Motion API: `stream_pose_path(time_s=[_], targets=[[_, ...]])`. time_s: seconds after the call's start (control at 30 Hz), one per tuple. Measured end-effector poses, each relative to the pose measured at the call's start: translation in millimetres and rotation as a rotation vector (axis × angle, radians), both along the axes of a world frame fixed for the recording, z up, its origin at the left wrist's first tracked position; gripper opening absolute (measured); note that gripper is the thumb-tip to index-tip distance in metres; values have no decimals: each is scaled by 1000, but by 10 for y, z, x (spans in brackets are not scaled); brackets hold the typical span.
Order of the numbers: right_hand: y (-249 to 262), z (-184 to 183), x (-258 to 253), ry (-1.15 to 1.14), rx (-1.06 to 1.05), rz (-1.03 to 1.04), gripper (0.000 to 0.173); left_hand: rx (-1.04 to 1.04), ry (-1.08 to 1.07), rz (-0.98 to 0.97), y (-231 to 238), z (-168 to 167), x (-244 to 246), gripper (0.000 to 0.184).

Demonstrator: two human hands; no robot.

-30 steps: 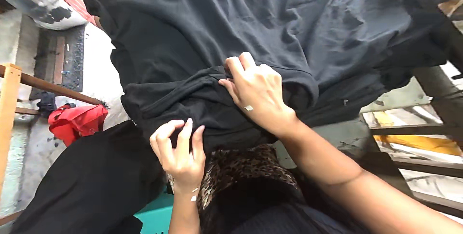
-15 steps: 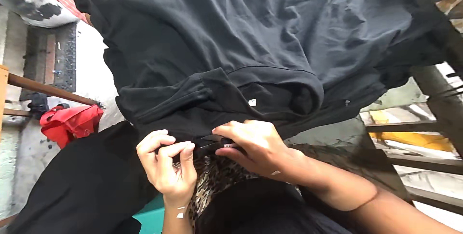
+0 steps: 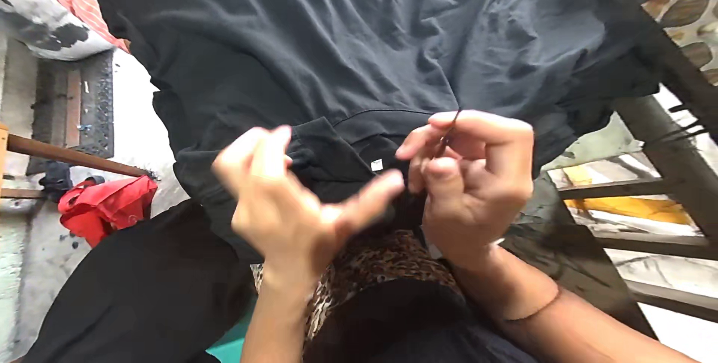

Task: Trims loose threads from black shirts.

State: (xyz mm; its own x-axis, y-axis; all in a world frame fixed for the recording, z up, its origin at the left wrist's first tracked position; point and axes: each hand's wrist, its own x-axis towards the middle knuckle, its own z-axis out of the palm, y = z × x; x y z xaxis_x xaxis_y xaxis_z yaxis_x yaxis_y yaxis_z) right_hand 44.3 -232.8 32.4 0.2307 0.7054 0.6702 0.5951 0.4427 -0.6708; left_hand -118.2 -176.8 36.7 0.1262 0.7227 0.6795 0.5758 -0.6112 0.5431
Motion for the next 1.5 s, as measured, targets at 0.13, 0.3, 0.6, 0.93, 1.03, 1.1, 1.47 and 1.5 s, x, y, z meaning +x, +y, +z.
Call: stream_pose_path(time_s=[0.13, 0.3, 0.6, 0.93, 1.03, 1.1, 1.47, 1.5], targets=[[-102, -178, 83, 89, -178, 86, 27, -447, 468, 108, 158, -1, 250, 41], [-264, -447, 130, -4, -133, 147, 33, -578, -1041, -418, -98, -110, -46, 27], [-227, -391, -38, -24, -30, 199, 35, -479, -1044, -713, -356, -144, -82, 62], [-69, -207, -246, -67, 133, 274, 11, -315, -623, -499, -435, -211, -110, 31], [-278, -217, -202, -228, 203, 246, 10, -223, -479, -383, -454, -291, -110, 24], [-396, -179, -146, -281, 189, 291, 10, -191, -385, -336, -440, -355, -123, 17], [-185, -156, 217, -483, -18, 250, 24, -264, -555, -597, -448, -338, -308, 10], [-160, -158, 180, -499, 9, 269, 24, -265, -562, -607, -462, -340, -300, 10]])
